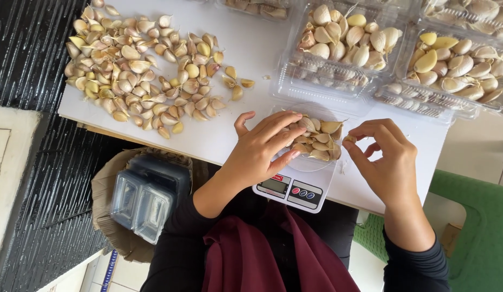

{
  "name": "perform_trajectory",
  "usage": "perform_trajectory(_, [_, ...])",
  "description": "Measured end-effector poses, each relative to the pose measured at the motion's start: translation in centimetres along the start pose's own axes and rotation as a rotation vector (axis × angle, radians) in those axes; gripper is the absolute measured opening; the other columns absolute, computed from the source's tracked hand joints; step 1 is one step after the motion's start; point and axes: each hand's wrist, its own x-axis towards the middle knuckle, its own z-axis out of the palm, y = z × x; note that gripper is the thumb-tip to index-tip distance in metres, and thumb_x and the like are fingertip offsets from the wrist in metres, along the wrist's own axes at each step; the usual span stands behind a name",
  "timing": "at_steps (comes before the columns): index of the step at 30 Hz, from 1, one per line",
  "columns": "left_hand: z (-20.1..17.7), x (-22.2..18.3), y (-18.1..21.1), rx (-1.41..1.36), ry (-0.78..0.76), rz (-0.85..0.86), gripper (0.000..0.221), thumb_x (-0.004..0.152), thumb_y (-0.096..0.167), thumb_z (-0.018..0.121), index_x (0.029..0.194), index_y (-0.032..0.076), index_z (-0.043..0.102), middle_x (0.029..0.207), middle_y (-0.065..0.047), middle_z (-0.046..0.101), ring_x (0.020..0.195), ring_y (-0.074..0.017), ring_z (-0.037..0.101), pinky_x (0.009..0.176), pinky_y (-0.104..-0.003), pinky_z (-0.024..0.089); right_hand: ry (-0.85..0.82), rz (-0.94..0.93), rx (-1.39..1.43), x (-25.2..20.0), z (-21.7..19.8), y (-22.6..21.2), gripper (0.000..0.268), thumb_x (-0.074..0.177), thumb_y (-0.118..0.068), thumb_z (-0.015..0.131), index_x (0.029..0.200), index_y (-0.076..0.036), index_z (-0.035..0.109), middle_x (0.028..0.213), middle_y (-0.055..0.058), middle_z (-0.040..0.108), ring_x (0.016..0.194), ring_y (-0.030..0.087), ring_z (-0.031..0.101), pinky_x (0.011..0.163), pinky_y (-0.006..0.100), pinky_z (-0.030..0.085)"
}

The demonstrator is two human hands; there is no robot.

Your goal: A person is weighing garlic cloves by picking them from a pile and placing them on a digital scale.

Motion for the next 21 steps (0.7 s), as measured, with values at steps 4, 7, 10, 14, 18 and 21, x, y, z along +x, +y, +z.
perform_trajectory(4, [-0.2,-0.4,-0.9,0.011,-0.018,-0.025,0.033,0.107,0.031,0.059,0.138,0.021,0.061,0.148,0.000,0.059,0.136,-0.0174,0.063,0.110,-0.048,0.018,0.001,-0.018,-0.099,0.0,0.7,0.8,0.014,0.096,0.001,0.080,0.104,-0.003,0.070,0.109,0.012,0.067,0.070,0.019,0.055,0.063,0.028,0.050])
perform_trajectory(7, [0.1,-0.8,-1.5,0.025,-0.085,-0.042,0.037,0.108,0.025,0.048,0.143,0.018,0.059,0.153,0.003,0.055,0.141,-0.0145,0.056,0.110,-0.048,0.016,-0.047,-0.014,-0.117,-0.1,0.5,0.6,0.010,0.097,-0.006,0.079,0.105,-0.003,0.073,0.103,0.011,0.068,0.064,0.018,0.052,0.060,0.027,0.049])
perform_trajectory(10, [0.4,-1.1,-1.8,0.050,-0.146,-0.035,0.041,0.110,0.026,0.047,0.150,0.019,0.053,0.158,0.002,0.050,0.147,-0.0149,0.050,0.113,-0.050,0.014,-0.087,-0.030,-0.115,-0.1,0.1,0.2,0.010,0.098,0.004,0.071,0.104,-0.002,0.076,0.106,0.011,0.071,0.076,0.017,0.064,0.061,0.027,0.051])
perform_trajectory(14, [0.4,-1.1,-1.9,0.051,-0.146,-0.014,0.041,0.109,0.026,0.049,0.149,0.017,0.054,0.157,0.001,0.051,0.147,-0.0153,0.048,0.113,-0.051,0.016,-0.120,0.006,-0.186,-0.2,0.4,0.7,0.009,0.099,-0.004,0.074,0.106,-0.009,0.077,0.104,0.005,0.069,0.056,0.015,0.044,0.058,0.028,0.044])
perform_trajectory(18, [0.5,-1.2,-2.0,0.078,-0.151,-0.013,0.043,0.107,0.028,0.056,0.149,0.018,0.054,0.158,0.002,0.051,0.147,-0.0148,0.049,0.114,-0.051,0.017,-0.126,-0.013,-0.220,-0.2,0.9,1.3,0.011,0.099,-0.007,0.076,0.110,-0.010,0.078,0.104,0.007,0.064,0.056,0.017,0.043,0.060,0.030,0.045])
perform_trajectory(21, [0.4,-1.2,-1.9,0.083,-0.151,-0.013,0.043,0.107,0.027,0.056,0.149,0.018,0.054,0.157,0.002,0.051,0.147,-0.0147,0.049,0.114,-0.051,0.016,-0.097,-0.089,-0.183,0.4,0.8,-0.3,0.010,0.101,-0.006,0.072,0.110,-0.003,0.074,0.110,0.013,0.067,0.096,0.028,0.061,0.071,0.036,0.053])
